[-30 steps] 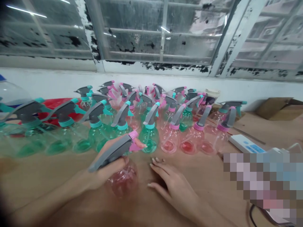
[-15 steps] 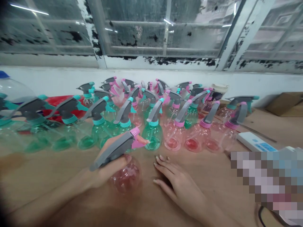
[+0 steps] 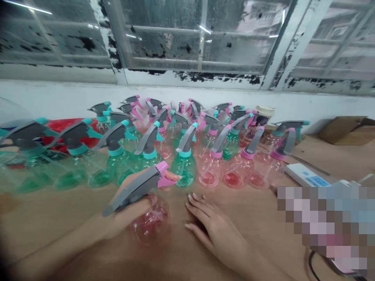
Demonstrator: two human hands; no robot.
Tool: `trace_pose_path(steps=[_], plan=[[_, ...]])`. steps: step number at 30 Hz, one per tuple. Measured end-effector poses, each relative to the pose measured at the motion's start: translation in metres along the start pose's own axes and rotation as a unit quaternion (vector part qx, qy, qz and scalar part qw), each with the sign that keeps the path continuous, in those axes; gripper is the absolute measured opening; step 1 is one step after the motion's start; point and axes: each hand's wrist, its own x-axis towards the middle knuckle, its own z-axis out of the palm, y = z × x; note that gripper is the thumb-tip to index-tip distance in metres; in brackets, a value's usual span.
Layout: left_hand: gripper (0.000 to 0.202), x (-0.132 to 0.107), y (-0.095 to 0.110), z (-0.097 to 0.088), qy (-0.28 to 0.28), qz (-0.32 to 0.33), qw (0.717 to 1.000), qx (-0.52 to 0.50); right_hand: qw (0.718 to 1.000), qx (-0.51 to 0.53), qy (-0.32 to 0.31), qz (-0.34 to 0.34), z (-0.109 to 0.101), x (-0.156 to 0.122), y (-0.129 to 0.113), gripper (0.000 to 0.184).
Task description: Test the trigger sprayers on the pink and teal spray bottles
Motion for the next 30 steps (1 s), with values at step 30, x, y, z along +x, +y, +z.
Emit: trace_pose_path(steps=[30], plan=[[0.022, 0.0023, 0.0029, 0.0002, -0.003, -0.004, 1.0, -0.005, 1.0, 0.008, 0.029, -0.008, 0.0011, -0.0027, 0.0024, 0.043]])
